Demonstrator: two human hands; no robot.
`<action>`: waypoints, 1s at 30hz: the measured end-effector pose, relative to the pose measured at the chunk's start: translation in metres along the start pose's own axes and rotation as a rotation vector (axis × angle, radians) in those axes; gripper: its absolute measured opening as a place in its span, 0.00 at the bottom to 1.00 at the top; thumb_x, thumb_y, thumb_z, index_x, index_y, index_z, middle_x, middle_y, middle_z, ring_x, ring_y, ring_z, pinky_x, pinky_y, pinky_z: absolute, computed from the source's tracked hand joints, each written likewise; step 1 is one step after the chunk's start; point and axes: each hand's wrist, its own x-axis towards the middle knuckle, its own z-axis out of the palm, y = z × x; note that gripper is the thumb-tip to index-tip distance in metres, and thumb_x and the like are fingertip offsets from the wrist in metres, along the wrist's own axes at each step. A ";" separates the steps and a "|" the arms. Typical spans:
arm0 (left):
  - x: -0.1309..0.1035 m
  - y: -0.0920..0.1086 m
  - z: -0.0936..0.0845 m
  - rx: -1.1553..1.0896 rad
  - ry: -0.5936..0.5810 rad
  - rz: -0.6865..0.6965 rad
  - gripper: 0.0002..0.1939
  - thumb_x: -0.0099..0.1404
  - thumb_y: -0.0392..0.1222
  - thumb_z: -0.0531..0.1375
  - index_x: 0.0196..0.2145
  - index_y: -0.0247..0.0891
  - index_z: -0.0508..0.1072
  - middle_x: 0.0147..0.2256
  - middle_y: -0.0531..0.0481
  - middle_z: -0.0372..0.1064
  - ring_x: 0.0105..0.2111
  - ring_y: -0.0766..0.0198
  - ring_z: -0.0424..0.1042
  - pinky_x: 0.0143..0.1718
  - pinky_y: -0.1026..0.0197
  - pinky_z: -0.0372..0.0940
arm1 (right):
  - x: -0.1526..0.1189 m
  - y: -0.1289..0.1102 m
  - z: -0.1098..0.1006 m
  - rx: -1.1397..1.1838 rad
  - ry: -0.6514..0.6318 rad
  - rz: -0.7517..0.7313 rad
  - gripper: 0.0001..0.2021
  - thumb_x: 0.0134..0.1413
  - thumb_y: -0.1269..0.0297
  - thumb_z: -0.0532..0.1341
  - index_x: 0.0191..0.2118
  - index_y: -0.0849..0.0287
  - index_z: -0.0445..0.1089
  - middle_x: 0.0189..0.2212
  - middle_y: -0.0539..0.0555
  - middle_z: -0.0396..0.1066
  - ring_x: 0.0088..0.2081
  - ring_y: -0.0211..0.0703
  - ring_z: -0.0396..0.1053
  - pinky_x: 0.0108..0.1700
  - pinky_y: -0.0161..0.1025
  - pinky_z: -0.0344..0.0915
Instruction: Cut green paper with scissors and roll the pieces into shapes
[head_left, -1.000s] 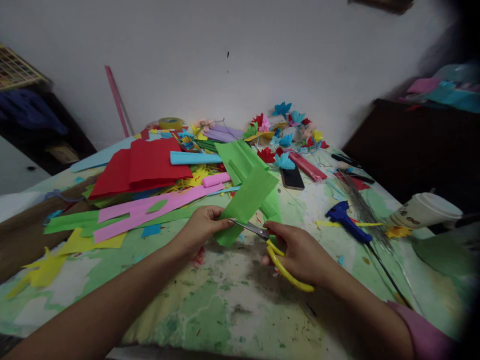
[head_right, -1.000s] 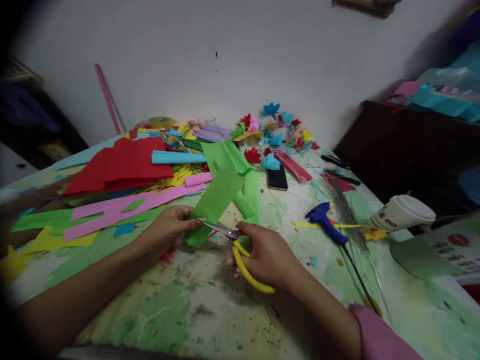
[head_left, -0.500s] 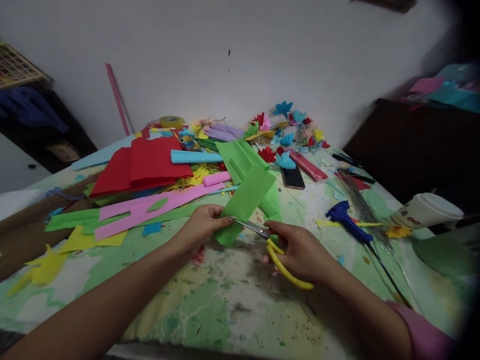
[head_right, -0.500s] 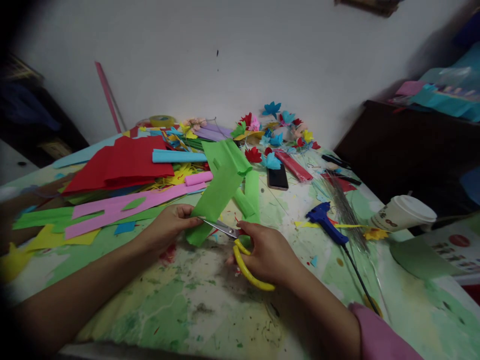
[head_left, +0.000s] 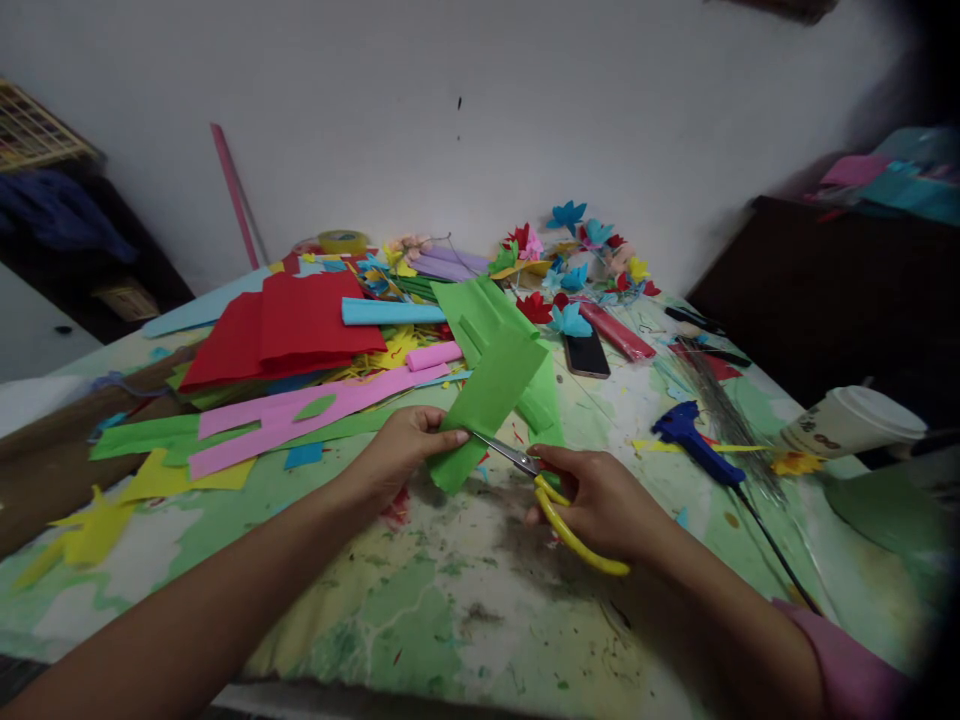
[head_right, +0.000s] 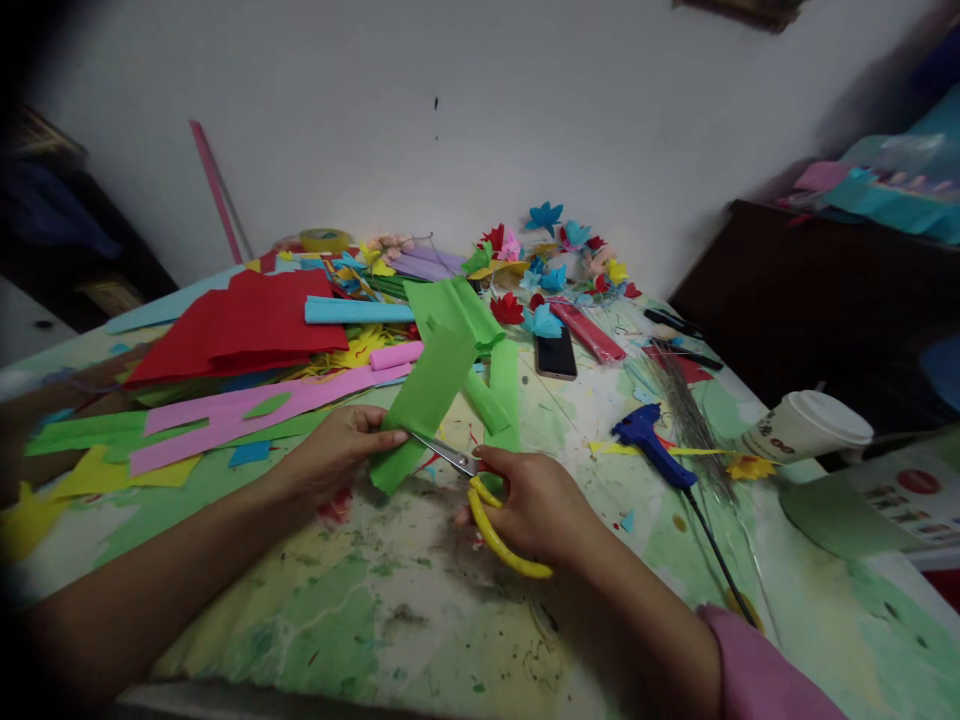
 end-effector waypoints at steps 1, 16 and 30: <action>0.000 0.000 0.000 -0.002 -0.001 -0.003 0.15 0.43 0.43 0.69 0.27 0.30 0.75 0.24 0.46 0.73 0.21 0.66 0.69 0.24 0.65 0.63 | 0.000 0.000 0.000 0.008 -0.004 -0.002 0.19 0.46 0.59 0.61 0.46 0.57 0.70 0.23 0.51 0.71 0.21 0.35 0.60 0.24 0.32 0.50; -0.003 0.003 0.002 -0.081 -0.010 -0.034 0.14 0.44 0.44 0.68 0.26 0.30 0.74 0.25 0.44 0.74 0.22 0.64 0.71 0.25 0.65 0.64 | 0.002 0.010 0.009 0.000 0.029 -0.020 0.16 0.45 0.56 0.62 0.42 0.55 0.71 0.17 0.46 0.62 0.19 0.33 0.55 0.21 0.32 0.46; -0.002 0.000 0.000 -0.023 -0.109 -0.072 0.13 0.44 0.44 0.68 0.23 0.31 0.74 0.22 0.46 0.72 0.19 0.68 0.68 0.22 0.66 0.61 | 0.001 0.004 0.002 0.060 -0.012 -0.046 0.18 0.48 0.62 0.60 0.47 0.57 0.70 0.27 0.53 0.75 0.23 0.38 0.66 0.26 0.32 0.57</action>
